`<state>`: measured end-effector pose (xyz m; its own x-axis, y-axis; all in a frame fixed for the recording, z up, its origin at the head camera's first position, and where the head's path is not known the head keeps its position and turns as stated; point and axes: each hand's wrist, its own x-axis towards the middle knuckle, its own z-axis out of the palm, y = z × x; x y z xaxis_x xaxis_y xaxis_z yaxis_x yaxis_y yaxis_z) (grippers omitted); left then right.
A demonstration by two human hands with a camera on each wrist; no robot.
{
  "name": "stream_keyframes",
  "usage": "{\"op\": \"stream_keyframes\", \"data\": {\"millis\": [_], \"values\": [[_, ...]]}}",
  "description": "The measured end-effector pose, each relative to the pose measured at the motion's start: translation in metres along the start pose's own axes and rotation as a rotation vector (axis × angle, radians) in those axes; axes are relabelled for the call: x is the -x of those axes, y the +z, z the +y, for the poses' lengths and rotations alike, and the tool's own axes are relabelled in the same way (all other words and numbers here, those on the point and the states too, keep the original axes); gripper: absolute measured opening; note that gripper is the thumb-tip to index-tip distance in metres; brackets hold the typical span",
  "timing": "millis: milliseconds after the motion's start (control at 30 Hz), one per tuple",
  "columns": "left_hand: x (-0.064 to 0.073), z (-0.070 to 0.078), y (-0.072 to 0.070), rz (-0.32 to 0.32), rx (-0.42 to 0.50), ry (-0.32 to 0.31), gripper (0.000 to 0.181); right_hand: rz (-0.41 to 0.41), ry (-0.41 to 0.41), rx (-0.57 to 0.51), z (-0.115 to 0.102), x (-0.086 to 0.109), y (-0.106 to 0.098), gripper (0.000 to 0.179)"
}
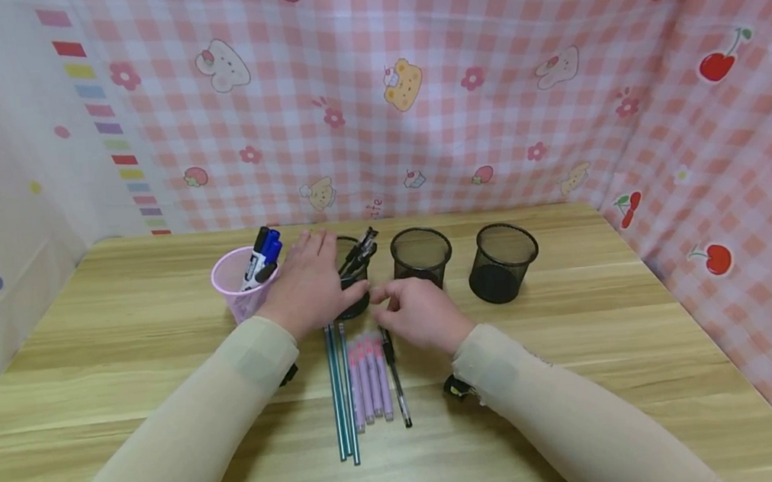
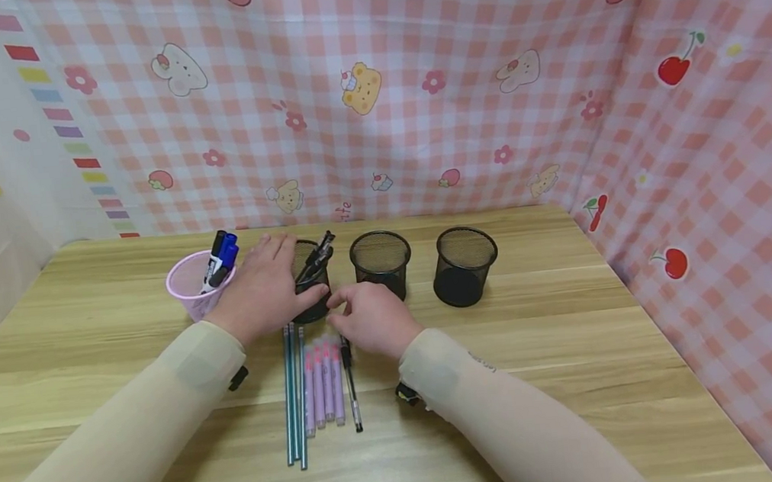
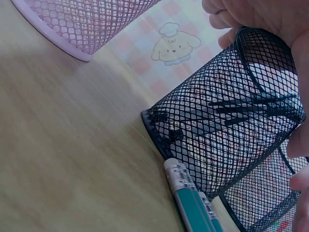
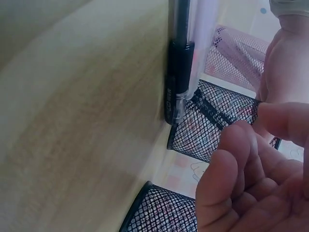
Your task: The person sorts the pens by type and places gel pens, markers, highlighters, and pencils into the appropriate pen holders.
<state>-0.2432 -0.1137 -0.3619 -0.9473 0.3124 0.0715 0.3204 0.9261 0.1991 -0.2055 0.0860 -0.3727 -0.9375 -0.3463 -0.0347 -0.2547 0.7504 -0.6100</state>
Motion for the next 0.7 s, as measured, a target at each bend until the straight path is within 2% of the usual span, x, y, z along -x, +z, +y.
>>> {"op": "stream_keyframes", "data": {"millis": [233, 567, 700], "values": [[-0.0001, -0.0006, 0.0001, 0.01, 0.003, 0.008, 0.104, -0.08, -0.013, 0.074, 0.0029, -0.0012, -0.0005, 0.033], [-0.0006, -0.0004, 0.0004, 0.024, -0.021, 0.024, 0.103, -0.218, 0.063, 0.155, 0.0049, -0.0021, 0.0013, 0.046], [-0.001, -0.0007, 0.0001, 0.026, -0.018, 0.023, 0.104, -0.25, 0.076, 0.182, 0.0057, -0.0016, 0.002, 0.05]]}}
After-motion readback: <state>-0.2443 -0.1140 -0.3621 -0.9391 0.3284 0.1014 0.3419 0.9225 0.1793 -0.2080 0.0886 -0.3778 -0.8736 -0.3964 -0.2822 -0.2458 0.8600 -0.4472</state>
